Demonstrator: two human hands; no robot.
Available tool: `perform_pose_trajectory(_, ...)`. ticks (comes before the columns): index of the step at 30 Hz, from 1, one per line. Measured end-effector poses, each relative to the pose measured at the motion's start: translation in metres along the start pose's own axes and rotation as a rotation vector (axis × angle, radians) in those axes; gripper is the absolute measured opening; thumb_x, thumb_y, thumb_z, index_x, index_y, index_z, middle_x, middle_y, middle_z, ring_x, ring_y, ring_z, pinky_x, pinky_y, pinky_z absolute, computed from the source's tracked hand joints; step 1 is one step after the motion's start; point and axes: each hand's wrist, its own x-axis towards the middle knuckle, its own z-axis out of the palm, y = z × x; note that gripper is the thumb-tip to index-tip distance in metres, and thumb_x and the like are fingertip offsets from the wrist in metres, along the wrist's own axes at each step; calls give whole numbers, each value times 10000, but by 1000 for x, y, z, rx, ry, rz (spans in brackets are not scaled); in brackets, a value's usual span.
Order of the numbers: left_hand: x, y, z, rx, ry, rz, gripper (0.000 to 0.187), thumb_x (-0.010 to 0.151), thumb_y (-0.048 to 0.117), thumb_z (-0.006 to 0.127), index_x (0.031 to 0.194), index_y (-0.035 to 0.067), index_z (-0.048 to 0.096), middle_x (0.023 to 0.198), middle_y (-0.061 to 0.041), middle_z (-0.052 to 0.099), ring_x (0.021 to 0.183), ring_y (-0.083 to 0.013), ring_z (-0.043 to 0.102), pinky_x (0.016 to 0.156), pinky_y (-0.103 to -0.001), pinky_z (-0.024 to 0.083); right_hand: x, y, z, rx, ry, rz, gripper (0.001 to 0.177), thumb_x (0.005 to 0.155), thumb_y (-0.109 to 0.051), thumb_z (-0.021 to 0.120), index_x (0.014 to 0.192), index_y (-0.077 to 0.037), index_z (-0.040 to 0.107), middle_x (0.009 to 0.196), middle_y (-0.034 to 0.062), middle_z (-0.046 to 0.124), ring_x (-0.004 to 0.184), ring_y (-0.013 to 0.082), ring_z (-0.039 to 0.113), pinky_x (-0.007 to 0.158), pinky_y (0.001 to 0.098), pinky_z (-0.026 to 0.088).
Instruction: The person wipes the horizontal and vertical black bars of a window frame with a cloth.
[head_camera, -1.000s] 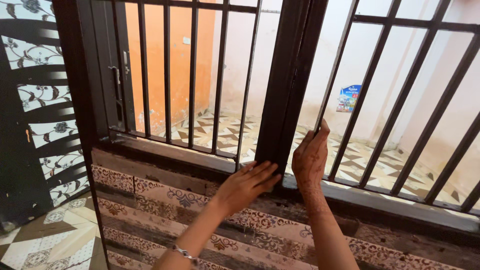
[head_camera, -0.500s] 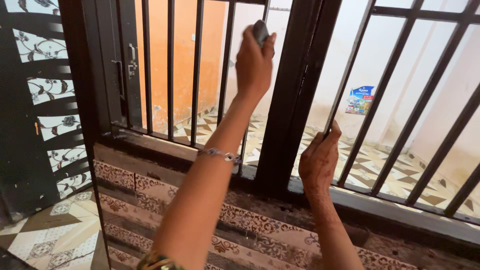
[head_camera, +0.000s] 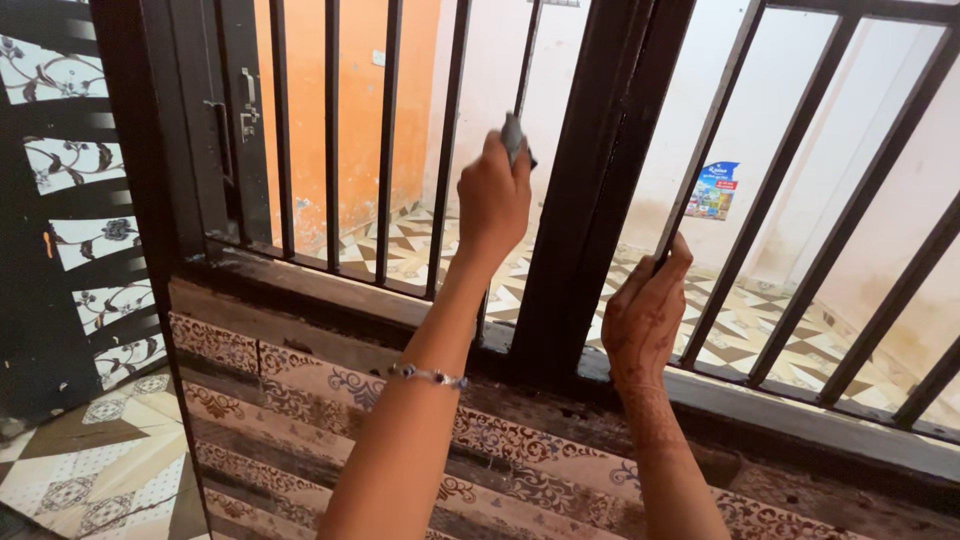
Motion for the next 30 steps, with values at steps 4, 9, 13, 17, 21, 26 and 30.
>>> perform_pose_trajectory(4, -37, -12, -7, -32, -46, -42, 243, 1065, 245, 504, 1005, 20, 571, 722, -167, 688, 671, -343, 729, 583, -459, 541, 2, 3, 0, 14, -84, 100, 308, 1131, -80, 409, 1429, -18, 365, 654, 140, 480, 513, 274, 475, 474, 471, 314)
perform_pose_trajectory(9, -85, -24, -13, -12, -14, -29, 194, 1058, 202, 530, 1032, 19, 585, 764, -167, 695, 700, -352, 722, 596, -460, 534, 1, 2, 0, 14, -57, 79, 296, 1134, -85, 425, 1418, -17, 374, 679, 141, 498, 544, 272, 490, 510, 475, 325)
perform_pose_trajectory(13, -103, -32, -8, 95, 0, -47, 173, 1019, 164, 577, 1084, 5, 566, 822, -182, 702, 735, -363, 726, 590, -463, 559, 2, 1, -1, 23, -6, 27, 312, 1118, -65, 442, 1417, -4, 381, 738, 177, 535, 609, 310, 530, 548, 491, 358)
perform_pose_trajectory(17, -117, -40, -10, 226, -28, 17, 290, 955, 116, 626, 1159, -60, 518, 895, -239, 687, 770, -401, 713, 582, -468, 574, -1, 0, -5, 70, 3, 15, 315, 1105, -53, 447, 1409, 5, 387, 835, 232, 588, 686, 373, 581, 609, 518, 409)
perform_pose_trajectory(21, -134, -43, -24, 430, -99, 155, 315, 967, 36, 610, 1219, -109, 488, 1013, -263, 651, 950, -428, 660, 816, -494, 547, 3, -3, -4, 25, -4, 59, 331, 1094, -41, 471, 1414, 5, 397, 848, 291, 602, 748, 489, 579, 650, 581, 389)
perform_pose_trajectory(26, -138, -33, -63, 292, -292, 313, 677, 809, 12, 627, 1387, -217, 360, 1261, -381, 456, 1133, -510, 476, 958, -585, 401, 1, -3, -7, 50, 21, 6, 326, 1099, -35, 479, 1410, 2, 393, 867, 296, 598, 780, 504, 580, 673, 579, 398)
perform_pose_trajectory(30, -128, -25, -93, 250, -388, 273, 550, 817, -25, 606, 1343, -97, 465, 1273, -328, 436, 1178, -487, 452, 984, -545, 417, 1, -4, -7, 42, 12, 29, 309, 1102, -45, 494, 1395, 4, 406, 813, 271, 580, 731, 479, 563, 638, 569, 380)
